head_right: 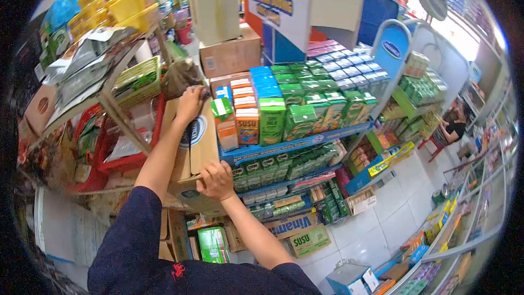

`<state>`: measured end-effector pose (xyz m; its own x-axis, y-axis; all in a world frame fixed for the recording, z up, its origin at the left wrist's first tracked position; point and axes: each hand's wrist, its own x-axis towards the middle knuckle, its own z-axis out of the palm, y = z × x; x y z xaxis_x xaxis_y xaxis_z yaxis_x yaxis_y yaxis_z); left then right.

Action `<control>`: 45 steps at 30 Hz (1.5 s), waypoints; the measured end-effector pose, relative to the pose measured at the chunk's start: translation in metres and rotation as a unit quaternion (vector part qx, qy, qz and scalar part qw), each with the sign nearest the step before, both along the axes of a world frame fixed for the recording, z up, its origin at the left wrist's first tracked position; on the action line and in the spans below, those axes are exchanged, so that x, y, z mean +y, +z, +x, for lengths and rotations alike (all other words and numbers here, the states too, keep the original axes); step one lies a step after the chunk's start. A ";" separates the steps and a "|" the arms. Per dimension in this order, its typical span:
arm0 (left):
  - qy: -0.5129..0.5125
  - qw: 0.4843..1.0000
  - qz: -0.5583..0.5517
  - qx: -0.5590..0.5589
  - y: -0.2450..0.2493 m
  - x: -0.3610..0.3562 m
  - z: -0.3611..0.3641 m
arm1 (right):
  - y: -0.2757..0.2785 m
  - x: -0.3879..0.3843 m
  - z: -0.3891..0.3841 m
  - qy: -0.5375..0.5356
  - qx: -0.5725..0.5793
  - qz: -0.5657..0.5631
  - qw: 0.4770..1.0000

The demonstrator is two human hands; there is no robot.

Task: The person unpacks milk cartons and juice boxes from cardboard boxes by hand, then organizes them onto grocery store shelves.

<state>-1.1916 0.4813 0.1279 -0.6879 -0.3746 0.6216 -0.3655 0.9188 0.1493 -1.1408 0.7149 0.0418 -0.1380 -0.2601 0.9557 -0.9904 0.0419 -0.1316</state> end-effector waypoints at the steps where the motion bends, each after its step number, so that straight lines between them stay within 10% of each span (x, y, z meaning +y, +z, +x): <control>1: 0.012 1.000 0.009 -0.001 -0.002 -0.002 -0.003 | 0.000 0.001 0.001 0.006 0.000 -0.003 1.000; 21: -0.089 0.971 0.065 -0.212 0.034 0.129 0.168 | 0.009 0.004 0.007 0.032 -0.040 0.008 0.999; 33: 0.194 0.970 0.091 -0.119 0.006 0.042 0.065 | 0.002 0.003 0.003 0.006 -0.007 -0.001 1.000; 45: 0.179 0.965 0.115 -0.150 0.023 0.059 0.064 | 0.001 0.002 0.000 0.006 0.011 -0.008 1.000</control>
<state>-1.1275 0.5407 0.1508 -0.6246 -0.7265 0.2866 -0.7125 0.6803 0.1717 -1.1411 0.7164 0.0432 -0.1136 -0.2454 0.9628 -0.9935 0.0278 -0.1101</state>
